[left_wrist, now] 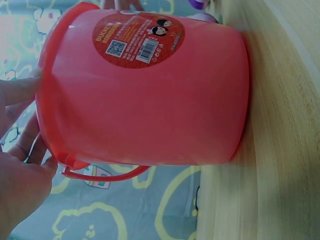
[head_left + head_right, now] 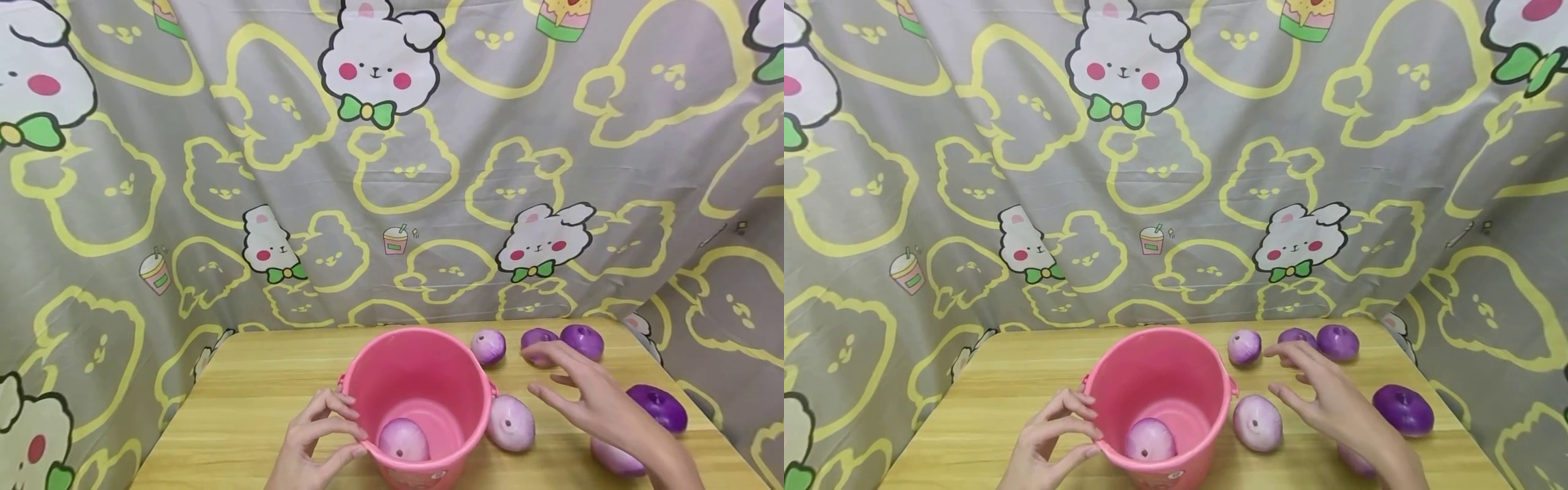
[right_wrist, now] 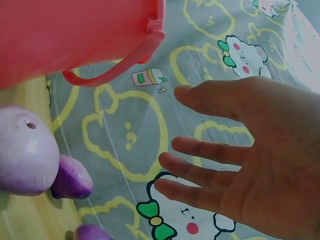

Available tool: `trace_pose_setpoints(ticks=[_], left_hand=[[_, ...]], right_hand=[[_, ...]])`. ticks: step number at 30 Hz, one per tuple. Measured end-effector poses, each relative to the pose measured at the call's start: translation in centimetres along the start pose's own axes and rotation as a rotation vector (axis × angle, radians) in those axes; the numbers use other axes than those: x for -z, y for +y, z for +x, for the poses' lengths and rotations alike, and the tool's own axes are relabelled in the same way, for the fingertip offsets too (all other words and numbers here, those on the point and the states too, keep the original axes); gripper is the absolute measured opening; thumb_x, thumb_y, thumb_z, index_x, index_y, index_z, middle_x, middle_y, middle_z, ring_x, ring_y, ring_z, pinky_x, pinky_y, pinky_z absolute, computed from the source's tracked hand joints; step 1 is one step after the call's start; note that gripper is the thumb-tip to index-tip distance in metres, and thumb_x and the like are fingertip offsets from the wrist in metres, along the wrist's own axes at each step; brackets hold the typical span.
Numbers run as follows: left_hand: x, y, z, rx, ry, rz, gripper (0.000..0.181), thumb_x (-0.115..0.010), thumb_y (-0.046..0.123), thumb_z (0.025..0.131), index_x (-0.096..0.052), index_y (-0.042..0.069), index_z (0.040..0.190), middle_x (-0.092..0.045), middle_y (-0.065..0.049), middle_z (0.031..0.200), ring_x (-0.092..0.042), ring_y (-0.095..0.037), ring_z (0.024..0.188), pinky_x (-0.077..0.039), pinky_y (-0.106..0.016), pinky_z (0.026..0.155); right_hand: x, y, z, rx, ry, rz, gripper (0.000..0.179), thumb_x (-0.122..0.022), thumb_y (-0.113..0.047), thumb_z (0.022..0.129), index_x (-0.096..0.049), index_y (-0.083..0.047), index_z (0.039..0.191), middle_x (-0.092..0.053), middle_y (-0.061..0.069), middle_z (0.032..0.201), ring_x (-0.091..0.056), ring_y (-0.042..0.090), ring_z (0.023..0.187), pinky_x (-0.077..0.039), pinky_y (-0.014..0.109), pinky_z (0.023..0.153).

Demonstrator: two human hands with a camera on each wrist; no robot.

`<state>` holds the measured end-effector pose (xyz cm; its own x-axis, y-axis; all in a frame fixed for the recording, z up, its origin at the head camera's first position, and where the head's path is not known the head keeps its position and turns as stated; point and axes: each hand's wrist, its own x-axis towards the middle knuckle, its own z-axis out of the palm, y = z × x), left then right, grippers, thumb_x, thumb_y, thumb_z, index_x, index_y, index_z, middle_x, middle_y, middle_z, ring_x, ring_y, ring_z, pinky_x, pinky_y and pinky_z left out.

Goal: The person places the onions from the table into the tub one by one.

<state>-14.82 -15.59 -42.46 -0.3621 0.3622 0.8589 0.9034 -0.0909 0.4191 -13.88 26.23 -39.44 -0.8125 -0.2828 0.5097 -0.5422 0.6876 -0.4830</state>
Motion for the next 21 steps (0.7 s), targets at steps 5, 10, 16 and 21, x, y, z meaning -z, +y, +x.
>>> trace_pose_setpoints(ticks=[5,10,16,21], left_hand=[[0.0,-0.4,-0.2,-0.024,-0.002,-0.005,0.027,-0.085,-0.006,0.077,-0.075,0.002,0.101,-0.061,-0.013,0.105,-0.056,-0.028,0.113,-0.044,-0.032,0.108],[0.0,-0.4,-0.2,-0.033,0.001,-0.001,0.027,-0.085,-0.007,0.076,-0.075,0.002,0.100,-0.061,-0.013,0.104,-0.055,-0.028,0.113,-0.042,-0.032,0.109],[-0.1,-0.2,-0.1,-0.016,0.000,0.001,0.029,-0.085,-0.006,0.076,-0.075,0.003,0.102,-0.062,-0.013,0.105,-0.055,-0.028,0.113,-0.043,-0.031,0.109],[0.0,-0.1,0.0,-0.012,-0.001,-0.002,0.030,-0.085,-0.006,0.077,-0.075,0.004,0.103,-0.061,-0.013,0.106,-0.055,-0.028,0.113,-0.044,-0.031,0.108]], right_hand=[[-0.3,0.3,-0.1,-0.056,-0.056,-0.002,0.037,-0.076,-0.024,0.095,-0.062,-0.030,0.128,-0.063,-0.011,0.128,-0.067,0.018,0.108,-0.062,0.037,0.081],[-0.6,0.6,-0.1,-0.090,-0.104,0.008,0.033,-0.074,-0.028,0.097,-0.061,-0.035,0.126,-0.061,-0.015,0.126,-0.065,0.012,0.109,-0.062,0.037,0.081],[-1.1,0.9,-0.3,-0.073,-0.134,0.027,0.033,-0.074,-0.025,0.096,-0.062,-0.033,0.125,-0.062,-0.012,0.125,-0.065,0.012,0.109,-0.062,0.038,0.079],[-1.7,1.3,-0.2,-0.079,-0.142,0.035,0.034,-0.076,-0.024,0.095,-0.062,-0.032,0.125,-0.061,-0.008,0.127,-0.065,0.016,0.109,-0.062,0.037,0.079]])
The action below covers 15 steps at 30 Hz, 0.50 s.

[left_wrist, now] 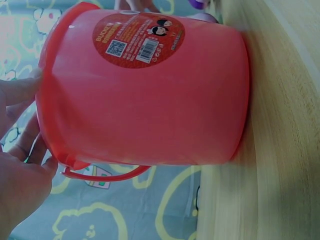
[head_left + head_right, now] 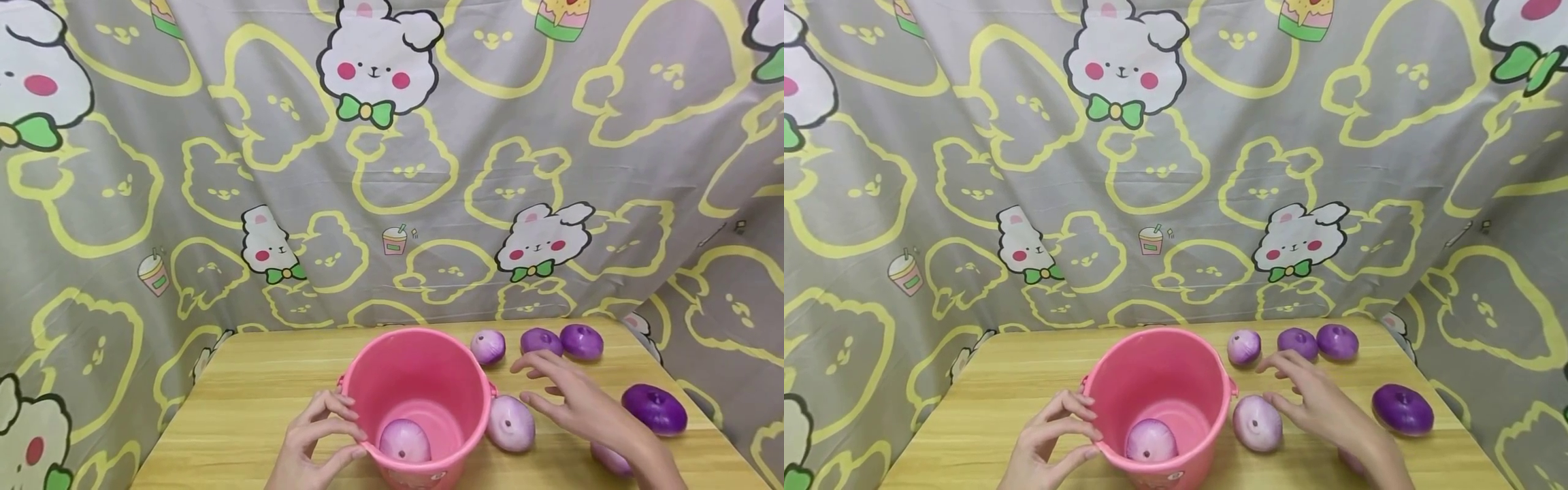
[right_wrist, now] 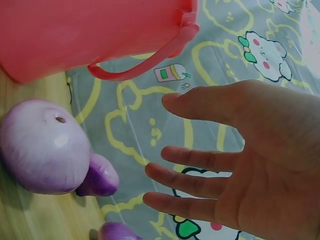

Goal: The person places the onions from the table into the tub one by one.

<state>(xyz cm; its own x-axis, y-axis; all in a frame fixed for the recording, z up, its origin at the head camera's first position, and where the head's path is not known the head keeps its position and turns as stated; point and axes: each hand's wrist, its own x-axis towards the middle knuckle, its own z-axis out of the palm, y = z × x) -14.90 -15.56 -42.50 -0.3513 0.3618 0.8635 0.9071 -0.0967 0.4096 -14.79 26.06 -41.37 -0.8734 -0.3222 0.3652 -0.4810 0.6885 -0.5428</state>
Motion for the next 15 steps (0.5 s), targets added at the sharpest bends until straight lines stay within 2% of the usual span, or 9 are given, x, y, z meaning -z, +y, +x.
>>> trace_pose_setpoints(ticks=[9,12,15], left_hand=[[0.0,-0.1,0.2,-0.020,0.004,-0.009,0.026,-0.084,-0.003,0.079,-0.075,0.003,0.103,-0.061,-0.013,0.105,-0.055,-0.028,0.113,-0.044,-0.032,0.108],[0.0,-0.1,0.2,-0.021,0.005,-0.010,0.026,-0.085,-0.003,0.079,-0.075,0.003,0.102,-0.061,-0.013,0.105,-0.055,-0.028,0.113,-0.044,-0.032,0.108],[0.0,0.0,0.2,-0.010,0.005,-0.011,0.027,-0.085,-0.004,0.079,-0.075,0.003,0.102,-0.061,-0.013,0.105,-0.055,-0.028,0.113,-0.045,-0.031,0.108]], right_hand=[[-0.7,0.8,0.3,0.028,-0.038,0.019,0.032,-0.077,-0.021,0.094,-0.063,-0.026,0.123,-0.060,-0.001,0.129,-0.067,0.026,0.108,-0.061,0.037,0.081],[-1.0,1.1,0.3,0.041,-0.066,0.027,0.032,-0.076,-0.021,0.094,-0.063,-0.027,0.122,-0.060,0.002,0.129,-0.067,0.029,0.107,-0.061,0.038,0.081],[-1.3,1.4,0.3,0.053,-0.081,0.021,0.032,-0.076,-0.022,0.094,-0.062,-0.031,0.121,-0.061,-0.002,0.126,-0.066,0.025,0.107,-0.061,0.038,0.081]])
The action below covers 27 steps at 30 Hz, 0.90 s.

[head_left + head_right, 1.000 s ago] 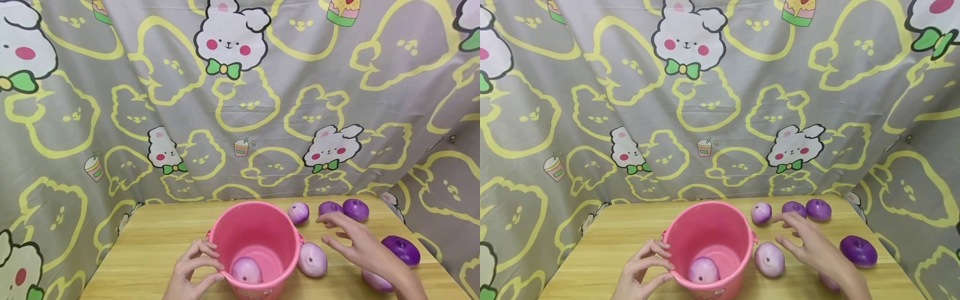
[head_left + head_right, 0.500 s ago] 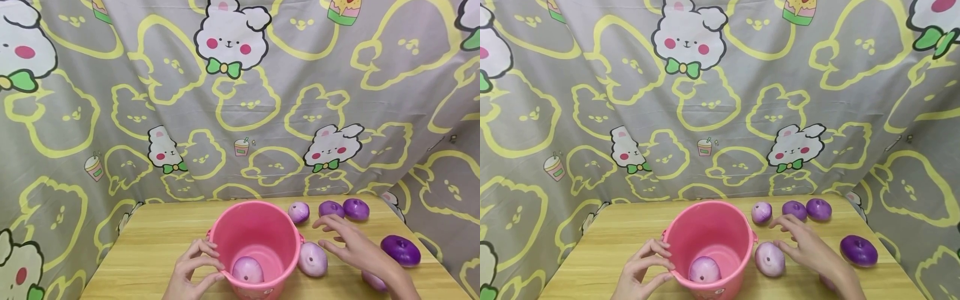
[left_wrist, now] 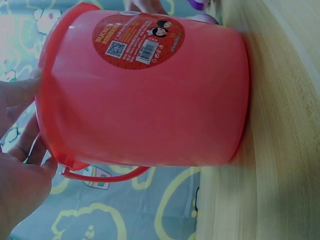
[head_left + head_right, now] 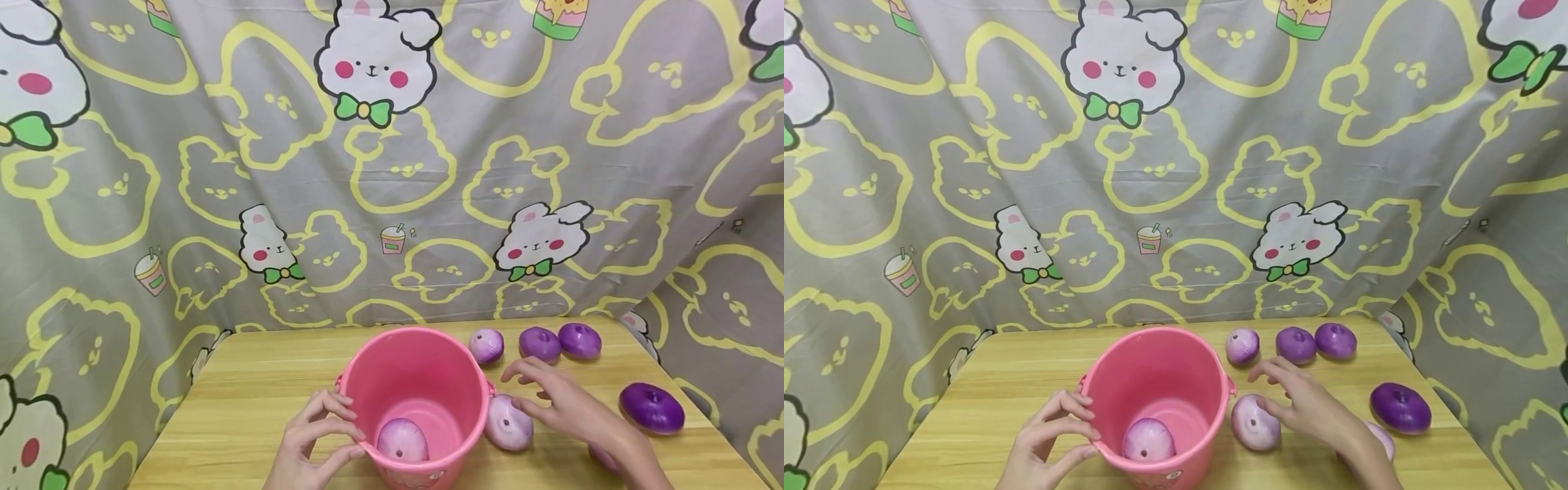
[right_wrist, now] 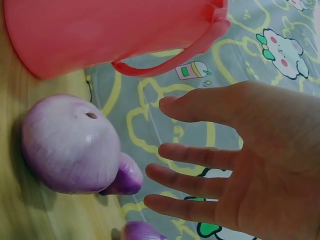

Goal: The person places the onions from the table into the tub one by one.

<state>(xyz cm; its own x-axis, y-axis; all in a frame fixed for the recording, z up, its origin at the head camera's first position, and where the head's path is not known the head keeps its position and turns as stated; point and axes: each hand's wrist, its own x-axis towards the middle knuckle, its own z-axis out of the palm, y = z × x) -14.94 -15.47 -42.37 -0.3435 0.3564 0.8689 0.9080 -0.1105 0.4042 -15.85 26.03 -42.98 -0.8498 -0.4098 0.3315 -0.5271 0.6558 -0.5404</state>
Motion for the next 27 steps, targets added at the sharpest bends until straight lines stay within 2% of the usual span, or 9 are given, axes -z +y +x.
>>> trace_pose_setpoints(ticks=[4,11,20,27], left_hand=[[-0.01,0.19,-0.20,0.024,0.007,0.003,0.030,-0.084,-0.007,0.077,-0.076,0.004,0.103,-0.061,-0.013,0.105,-0.055,-0.027,0.113,-0.046,-0.031,0.107],[0.09,0.19,-0.32,0.051,0.001,0.010,0.030,-0.084,-0.007,0.078,-0.076,0.006,0.104,-0.061,-0.012,0.106,-0.055,-0.027,0.114,-0.044,-0.032,0.110],[0.03,0.22,-0.25,0.048,-0.001,0.046,0.020,-0.083,-0.002,0.081,-0.075,0.004,0.097,-0.061,-0.011,0.104,-0.057,-0.028,0.112,-0.044,-0.033,0.109],[0.49,-0.43,-0.85,0.126,0.003,0.048,0.021,-0.084,-0.003,0.080,-0.076,0.006,0.097,-0.062,-0.010,0.104,-0.057,-0.028,0.113,-0.043,-0.034,0.111]], right_hand=[[-0.22,0.09,0.06,-0.009,-0.021,-0.012,0.032,-0.077,-0.023,0.093,-0.062,-0.034,0.120,-0.061,-0.007,0.122,-0.065,0.023,0.106,-0.060,0.039,0.081],[-0.42,0.56,0.13,-0.007,-0.072,0.010,0.030,-0.077,-0.025,0.093,-0.064,-0.026,0.119,-0.062,0.003,0.124,-0.066,0.033,0.102,-0.060,0.046,0.072],[-0.85,0.67,-0.27,0.017,-0.089,0.002,0.038,-0.080,-0.023,0.090,-0.063,-0.031,0.124,-0.061,-0.002,0.125,-0.064,0.026,0.105,-0.059,0.046,0.078],[-0.67,0.39,0.53,0.048,-0.091,-0.002,0.038,-0.079,-0.020,0.090,-0.063,-0.027,0.125,-0.062,-0.002,0.124,-0.064,0.026,0.105,-0.059,0.047,0.083]])
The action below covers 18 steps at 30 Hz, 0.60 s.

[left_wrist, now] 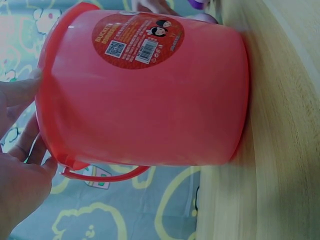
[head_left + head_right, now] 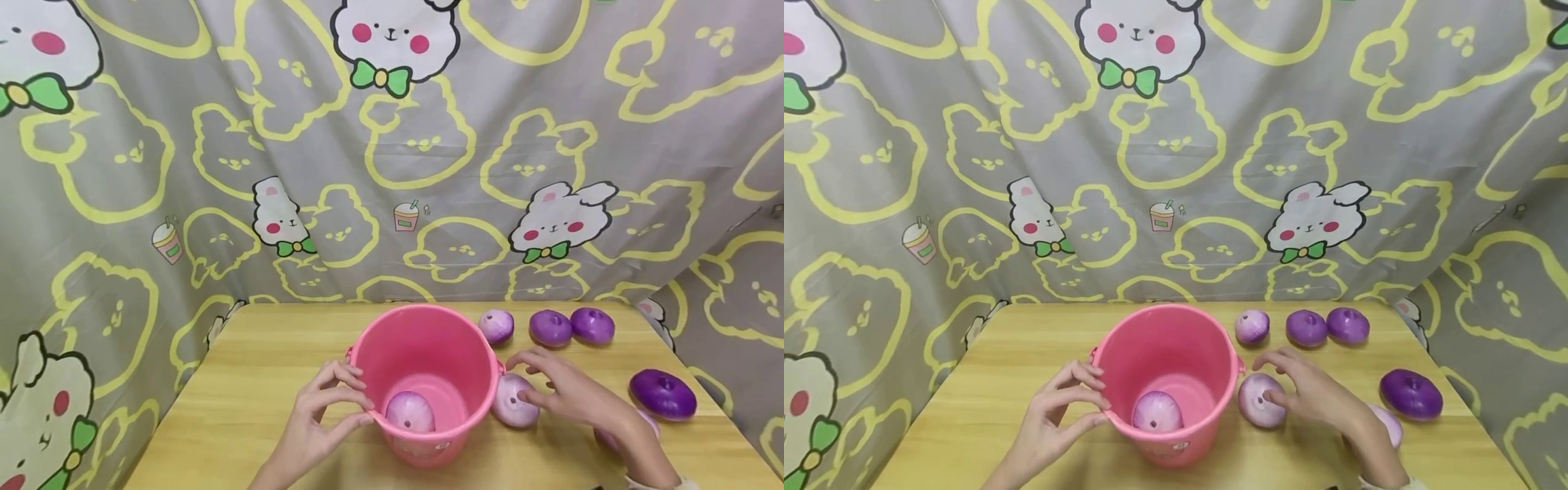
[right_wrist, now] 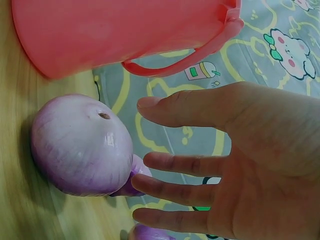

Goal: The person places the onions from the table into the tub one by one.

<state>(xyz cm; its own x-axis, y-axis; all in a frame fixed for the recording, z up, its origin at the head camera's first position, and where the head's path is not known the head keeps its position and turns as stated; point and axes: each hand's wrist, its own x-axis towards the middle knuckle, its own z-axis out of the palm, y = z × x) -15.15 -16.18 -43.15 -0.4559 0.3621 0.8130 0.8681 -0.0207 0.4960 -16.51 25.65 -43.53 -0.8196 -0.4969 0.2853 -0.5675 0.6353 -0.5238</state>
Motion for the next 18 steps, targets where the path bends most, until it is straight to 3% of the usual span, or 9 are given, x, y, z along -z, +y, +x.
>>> trace_pose_setpoints(ticks=[13,18], left_hand=[[0.10,-0.25,0.61,0.016,0.002,0.018,0.023,-0.085,-0.003,0.079,-0.076,0.009,0.096,-0.062,-0.012,0.102,-0.058,-0.029,0.113,-0.044,-0.034,0.110],[0.15,-0.15,0.18,0.006,-0.002,0.006,0.023,-0.085,-0.004,0.078,-0.076,0.008,0.096,-0.062,-0.012,0.102,-0.057,-0.029,0.112,-0.044,-0.034,0.110]], right_hand=[[-0.06,0.03,0.40,0.044,0.032,-0.059,0.041,-0.083,-0.020,0.087,-0.066,-0.019,0.124,-0.064,0.000,0.122,-0.064,0.025,0.109,-0.057,0.048,0.089],[-0.86,0.17,0.02,0.058,0.054,-0.062,0.041,-0.084,-0.020,0.086,-0.066,-0.023,0.123,-0.064,-0.003,0.122,-0.065,0.025,0.111,-0.057,0.049,0.091]])
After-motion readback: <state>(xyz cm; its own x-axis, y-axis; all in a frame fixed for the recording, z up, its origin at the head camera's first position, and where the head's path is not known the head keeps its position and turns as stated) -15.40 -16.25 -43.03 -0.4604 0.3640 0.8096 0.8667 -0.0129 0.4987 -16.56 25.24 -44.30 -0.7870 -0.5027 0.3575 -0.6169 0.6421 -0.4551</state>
